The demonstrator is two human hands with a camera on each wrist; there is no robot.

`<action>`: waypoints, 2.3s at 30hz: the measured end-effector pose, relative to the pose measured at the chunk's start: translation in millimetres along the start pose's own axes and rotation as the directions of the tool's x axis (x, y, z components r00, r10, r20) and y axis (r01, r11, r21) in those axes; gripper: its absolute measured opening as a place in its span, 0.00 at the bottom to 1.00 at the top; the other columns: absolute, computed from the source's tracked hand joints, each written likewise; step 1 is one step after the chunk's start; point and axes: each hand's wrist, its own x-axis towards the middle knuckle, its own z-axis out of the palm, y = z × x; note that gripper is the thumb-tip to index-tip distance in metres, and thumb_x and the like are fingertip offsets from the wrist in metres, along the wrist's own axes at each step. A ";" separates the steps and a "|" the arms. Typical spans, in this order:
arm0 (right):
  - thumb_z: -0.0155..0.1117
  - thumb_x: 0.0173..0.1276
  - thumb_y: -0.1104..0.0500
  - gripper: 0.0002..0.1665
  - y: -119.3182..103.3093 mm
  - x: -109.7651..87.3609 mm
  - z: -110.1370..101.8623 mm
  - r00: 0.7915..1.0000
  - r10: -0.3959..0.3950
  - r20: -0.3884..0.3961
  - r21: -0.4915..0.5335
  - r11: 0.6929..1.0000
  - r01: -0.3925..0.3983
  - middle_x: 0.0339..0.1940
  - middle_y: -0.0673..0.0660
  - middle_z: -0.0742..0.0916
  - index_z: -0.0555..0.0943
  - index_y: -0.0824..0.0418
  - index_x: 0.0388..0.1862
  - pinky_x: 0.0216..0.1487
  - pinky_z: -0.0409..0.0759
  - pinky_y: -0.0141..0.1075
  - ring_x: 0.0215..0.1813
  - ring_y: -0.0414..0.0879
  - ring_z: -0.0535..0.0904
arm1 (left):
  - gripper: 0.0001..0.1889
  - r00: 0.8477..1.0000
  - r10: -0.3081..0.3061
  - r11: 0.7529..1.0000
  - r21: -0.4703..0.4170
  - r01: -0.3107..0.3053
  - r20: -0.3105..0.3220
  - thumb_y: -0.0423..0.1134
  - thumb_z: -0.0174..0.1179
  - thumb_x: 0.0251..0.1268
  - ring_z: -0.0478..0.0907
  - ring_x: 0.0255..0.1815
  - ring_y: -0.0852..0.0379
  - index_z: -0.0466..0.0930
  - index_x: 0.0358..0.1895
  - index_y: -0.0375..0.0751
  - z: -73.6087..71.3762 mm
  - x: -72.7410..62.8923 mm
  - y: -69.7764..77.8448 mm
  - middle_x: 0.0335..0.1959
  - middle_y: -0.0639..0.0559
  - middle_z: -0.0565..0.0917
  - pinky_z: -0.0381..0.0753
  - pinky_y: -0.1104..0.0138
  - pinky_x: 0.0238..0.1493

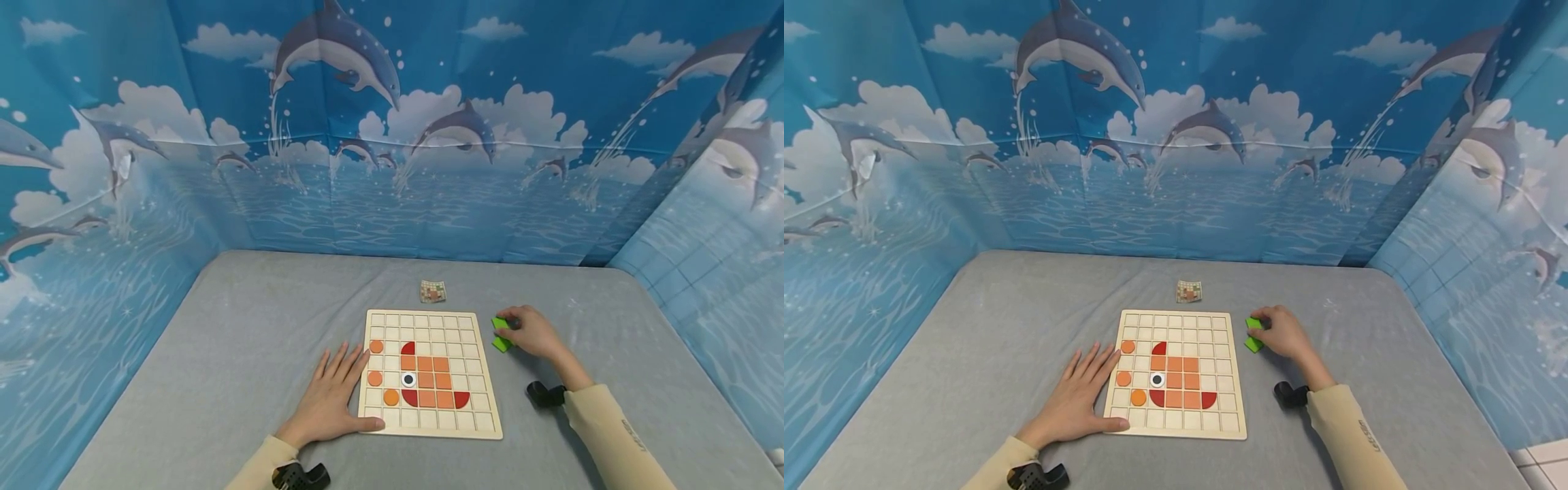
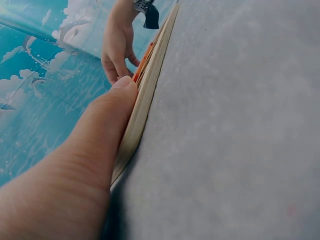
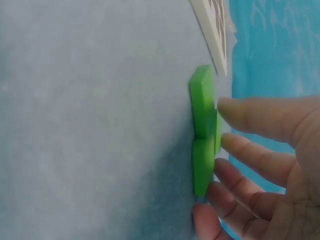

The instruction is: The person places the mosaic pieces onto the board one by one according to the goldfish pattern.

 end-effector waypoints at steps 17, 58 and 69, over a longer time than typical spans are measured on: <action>0.66 0.63 0.58 0.17 7.2 5.3 1.7 0.998 0.056 0.006 0.036 0.998 -0.056 0.41 0.65 0.79 0.79 0.70 0.45 0.43 0.73 0.52 0.42 0.57 0.73 | 0.61 1.000 -0.001 1.000 -0.001 0.001 -0.004 0.83 0.47 0.42 0.37 0.76 0.48 0.45 0.77 0.47 2.0 0.2 -0.5 0.76 0.50 0.49 0.32 0.50 0.70; 0.70 0.61 0.59 0.11 -25.1 -1.0 12.4 0.999 -0.013 -0.033 0.323 0.946 0.023 0.28 0.54 0.81 0.80 0.66 0.36 0.23 0.73 0.36 0.27 0.48 0.75 | 0.61 1.000 0.007 1.000 0.000 -0.007 -0.013 0.83 0.47 0.42 0.37 0.75 0.47 0.45 0.77 0.47 2.1 -0.5 -1.3 0.76 0.50 0.48 0.32 0.50 0.70; 0.67 0.64 0.60 0.09 -40.8 6.0 24.6 0.996 -0.046 0.071 0.409 0.913 0.013 0.27 0.55 0.82 0.80 0.65 0.38 0.26 0.74 0.39 0.28 0.50 0.76 | 0.61 0.999 0.020 1.000 0.006 -0.020 -0.036 0.83 0.47 0.43 0.39 0.75 0.46 0.47 0.76 0.45 4.2 -0.4 -1.7 0.76 0.49 0.50 0.34 0.49 0.70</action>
